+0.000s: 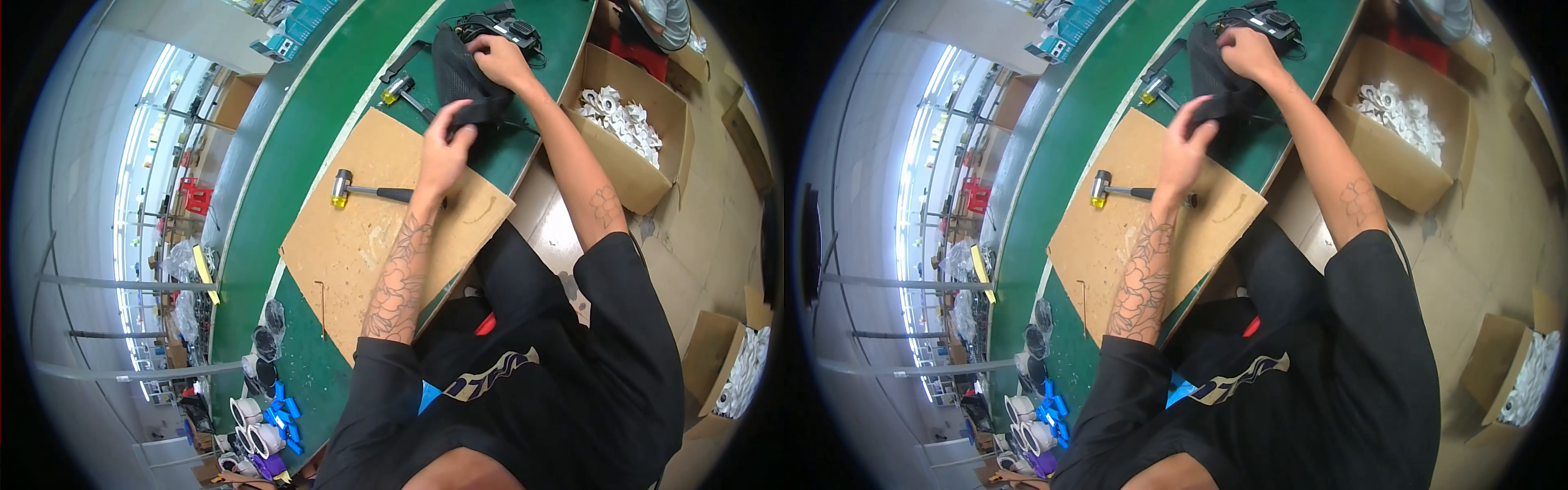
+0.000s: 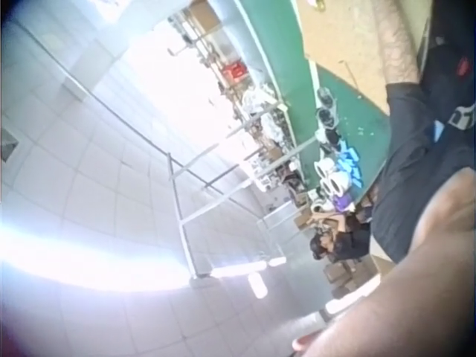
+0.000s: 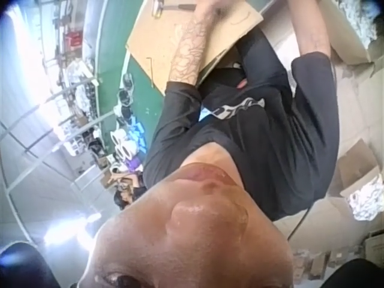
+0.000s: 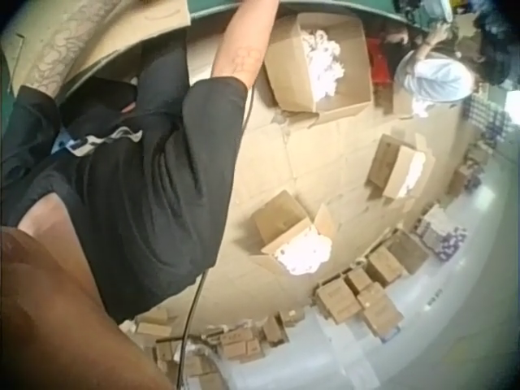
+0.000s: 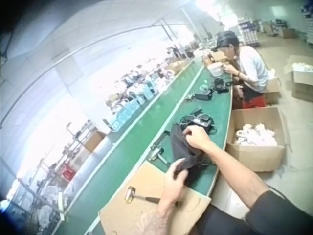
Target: The person assembles white plastic circular housings at a manufacturing workbench, using a rubber mallet and a hex key to fit the parts together.
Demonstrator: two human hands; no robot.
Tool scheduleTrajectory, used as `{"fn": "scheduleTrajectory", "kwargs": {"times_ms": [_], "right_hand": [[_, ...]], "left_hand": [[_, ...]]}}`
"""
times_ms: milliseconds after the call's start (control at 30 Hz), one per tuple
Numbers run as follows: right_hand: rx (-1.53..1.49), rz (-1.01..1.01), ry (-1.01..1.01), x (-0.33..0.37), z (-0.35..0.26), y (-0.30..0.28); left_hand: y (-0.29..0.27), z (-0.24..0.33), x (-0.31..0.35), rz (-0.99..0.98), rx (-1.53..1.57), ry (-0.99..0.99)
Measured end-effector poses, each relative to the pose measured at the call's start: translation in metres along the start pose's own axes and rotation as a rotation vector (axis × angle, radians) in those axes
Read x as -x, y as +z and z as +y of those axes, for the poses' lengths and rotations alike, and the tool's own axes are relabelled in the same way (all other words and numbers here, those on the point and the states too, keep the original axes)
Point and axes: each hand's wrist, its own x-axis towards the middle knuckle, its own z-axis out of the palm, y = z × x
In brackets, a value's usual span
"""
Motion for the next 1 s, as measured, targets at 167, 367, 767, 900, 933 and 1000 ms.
{"fn": "scheduleTrajectory", "kwargs": {"times_ms": [167, 367, 767, 900, 933, 1000], "right_hand": [[0.272, 0.171, 0.066, 0.005, 0.002, -0.011], [0.193, 0.392, 0.113, 0.099, -0.02, -0.057], [-0.036, 0.041, 0.346, 0.22, -0.012, -0.068], [-0.061, -0.374, 0.364, 0.242, -0.012, -0.083], [-0.09, -0.443, 0.405, 0.247, -0.008, -0.086], [-0.157, -0.542, 0.438, 0.253, -0.003, -0.092]], "left_hand": [[0.022, -0.012, 0.004, -0.229, -0.539, 0.071], [0.045, -0.015, 0.014, -0.263, -0.825, 0.088], [0.043, -0.016, 0.023, -0.201, -0.826, 0.165], [0.04, -0.021, 0.032, -0.237, -0.908, 0.187], [0.041, -0.022, 0.033, -0.231, -0.911, 0.2], [0.041, -0.023, 0.033, -0.226, -0.901, 0.189]]}}
